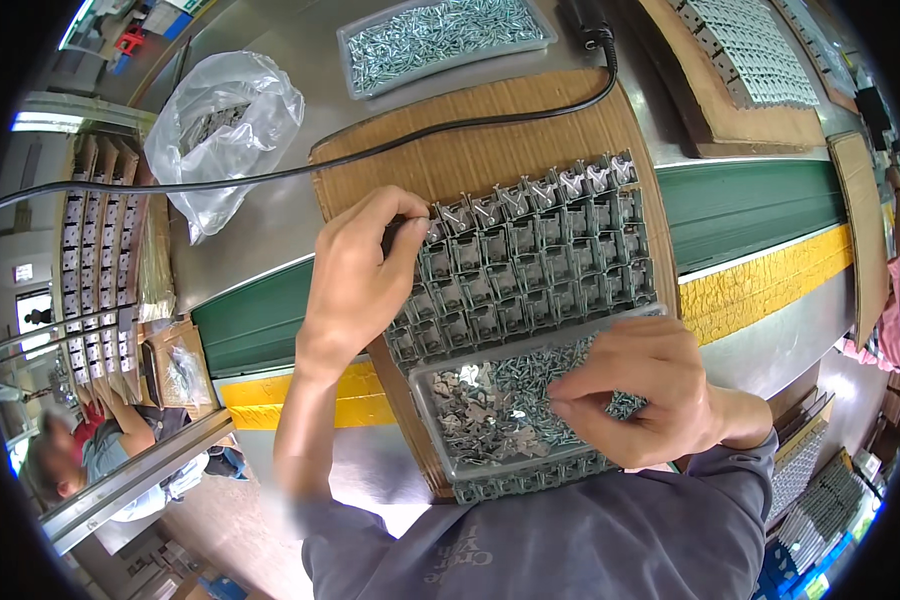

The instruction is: Assembling small electronic components into a grid frame at a manual assembly station.

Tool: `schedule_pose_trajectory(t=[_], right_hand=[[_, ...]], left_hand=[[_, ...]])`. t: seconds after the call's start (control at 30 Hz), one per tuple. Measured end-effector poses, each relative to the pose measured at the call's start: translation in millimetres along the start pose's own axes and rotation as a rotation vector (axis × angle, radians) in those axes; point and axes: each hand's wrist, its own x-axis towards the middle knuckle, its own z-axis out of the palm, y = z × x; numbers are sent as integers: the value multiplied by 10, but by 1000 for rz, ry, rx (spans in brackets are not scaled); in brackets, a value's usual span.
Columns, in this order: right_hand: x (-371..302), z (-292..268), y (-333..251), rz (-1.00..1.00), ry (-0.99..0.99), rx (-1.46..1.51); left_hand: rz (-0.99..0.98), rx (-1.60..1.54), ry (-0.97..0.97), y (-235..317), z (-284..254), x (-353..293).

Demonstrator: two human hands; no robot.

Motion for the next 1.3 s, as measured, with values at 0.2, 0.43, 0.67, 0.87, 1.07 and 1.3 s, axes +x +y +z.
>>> schedule_pose_trajectory(t=[0.2,0.43,0.67,0.87,1.07,1.3], right_hand=[[-16,-121,-104,61,-111,-92],[-143,-11,-21,26,-422,-381],[-88,-95,-47,15,-386,-369],[-112,-73,-20,-6,-344,-283],[-58,-96,-37,-47,-269,-277],[-11,-94,11,-33,-163,-215]], left_hand=[[-75,0,-13,11,8,59],[-218,-140,-10,-56,4,38],[-86,-5,-68,28,-45,70],[-39,59,-73,-23,-71,53],[54,222,150,213,-57,-86],[325,328,-456,749,-11,-742]])
